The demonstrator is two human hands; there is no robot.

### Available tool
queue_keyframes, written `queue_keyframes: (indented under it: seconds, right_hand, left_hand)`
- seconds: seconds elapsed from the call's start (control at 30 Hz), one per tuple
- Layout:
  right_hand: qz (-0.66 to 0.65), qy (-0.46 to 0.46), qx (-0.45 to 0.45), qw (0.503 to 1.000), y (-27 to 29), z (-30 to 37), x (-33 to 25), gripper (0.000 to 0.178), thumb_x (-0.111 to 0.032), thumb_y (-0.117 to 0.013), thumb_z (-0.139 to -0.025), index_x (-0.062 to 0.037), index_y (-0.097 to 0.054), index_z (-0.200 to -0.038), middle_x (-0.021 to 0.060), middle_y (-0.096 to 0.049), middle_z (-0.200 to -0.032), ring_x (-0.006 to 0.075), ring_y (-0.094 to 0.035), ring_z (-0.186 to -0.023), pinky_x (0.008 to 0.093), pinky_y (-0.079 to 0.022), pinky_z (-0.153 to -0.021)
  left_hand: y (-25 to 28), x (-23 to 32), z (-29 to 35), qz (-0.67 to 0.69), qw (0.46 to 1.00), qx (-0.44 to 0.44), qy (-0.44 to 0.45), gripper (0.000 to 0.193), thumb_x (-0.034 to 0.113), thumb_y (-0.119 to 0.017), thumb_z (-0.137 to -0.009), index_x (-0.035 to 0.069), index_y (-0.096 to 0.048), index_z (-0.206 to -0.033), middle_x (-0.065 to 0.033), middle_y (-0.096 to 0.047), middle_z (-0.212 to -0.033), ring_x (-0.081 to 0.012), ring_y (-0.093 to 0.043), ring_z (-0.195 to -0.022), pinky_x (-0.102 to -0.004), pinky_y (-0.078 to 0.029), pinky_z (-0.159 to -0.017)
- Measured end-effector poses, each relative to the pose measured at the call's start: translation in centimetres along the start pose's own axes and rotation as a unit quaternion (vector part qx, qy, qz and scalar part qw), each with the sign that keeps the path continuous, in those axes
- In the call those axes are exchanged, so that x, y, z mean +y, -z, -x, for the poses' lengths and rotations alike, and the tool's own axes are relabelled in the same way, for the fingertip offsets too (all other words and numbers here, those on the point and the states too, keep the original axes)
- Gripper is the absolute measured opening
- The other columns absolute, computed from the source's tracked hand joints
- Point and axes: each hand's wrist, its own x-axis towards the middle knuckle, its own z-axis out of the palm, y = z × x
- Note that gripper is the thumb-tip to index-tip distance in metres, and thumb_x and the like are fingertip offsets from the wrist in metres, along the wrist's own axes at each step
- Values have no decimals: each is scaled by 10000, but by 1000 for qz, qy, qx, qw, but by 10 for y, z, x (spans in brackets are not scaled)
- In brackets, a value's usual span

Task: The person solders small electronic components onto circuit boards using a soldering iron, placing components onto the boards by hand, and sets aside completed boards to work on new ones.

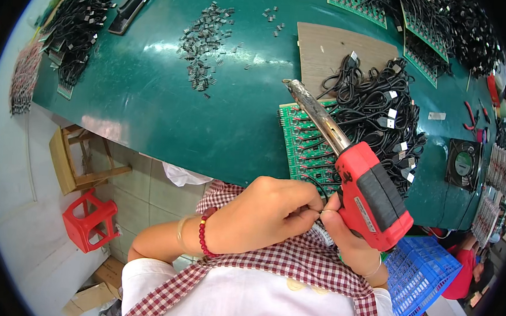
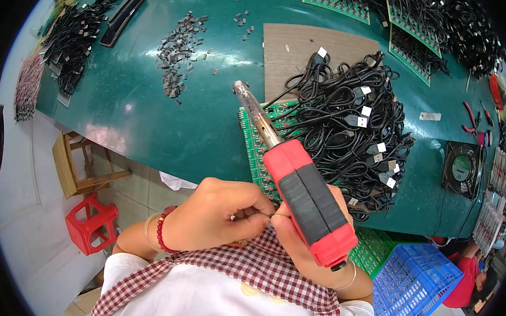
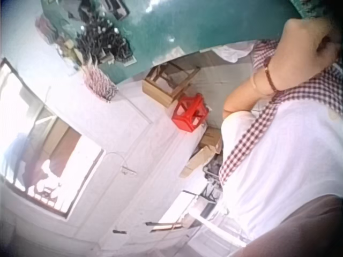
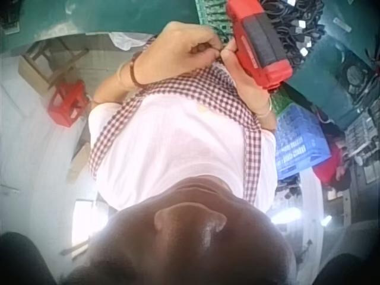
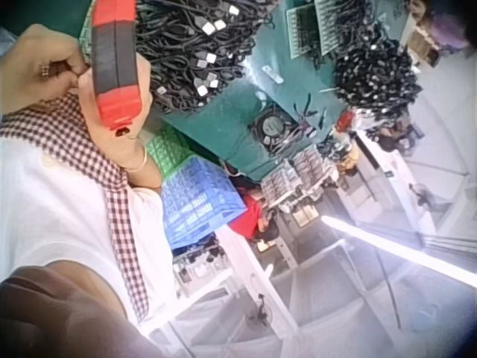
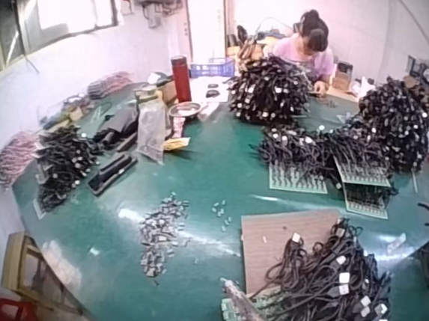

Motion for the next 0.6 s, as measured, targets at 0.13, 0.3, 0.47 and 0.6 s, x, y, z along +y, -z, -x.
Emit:
queue_keyframes:
  seconds: [0.13, 0.3, 0.47, 0.6]
  right_hand:
    - [-37, 43, -13, 998, 0, -4, 0, 219, -2, -657, -769, -41, -595, -976, 74, -581, -873, 180, -577, -772, 305, -465, -650]
    - [-84, 17, 69, 994, 12, 14, 19, 412, -83, -574, -866, 46, -400, -1216, 83, -534, -719, 132, -522, -624, 292, -477, -603]
    - [-121, 0, 66, 990, 22, 33, 44, 443, -232, -595, -879, 34, -425, -1189, 53, -471, -604, 108, -427, -498, 267, -410, -507]
    - [-124, -40, 34, 991, 24, 43, 55, 437, -253, -601, -875, 29, -436, -1165, 56, -473, -607, 108, -432, -513, 270, -410, -513]
  left_hand:
    - [7, -5, -3, 45, 997, -36, 60, 56, -26, -609, -749, 3, -599, -795, -38, -604, -678, -85, -578, -573, -221, -457, -492]
    - [46, -35, -24, 189, 949, 34, 249, 72, 78, -580, -827, 17, -594, -792, -17, -603, -674, -36, -520, -524, -163, -374, -451]
    - [64, -47, -36, 139, 951, 23, 275, 113, 109, -583, -831, 11, -587, -775, -17, -587, -661, -35, -503, -505, -167, -348, -429]
    - [68, -50, -39, 156, 945, -12, 288, 107, 105, -577, -836, 24, -574, -767, -5, -575, -657, -24, -495, -506, -161, -334, -426]
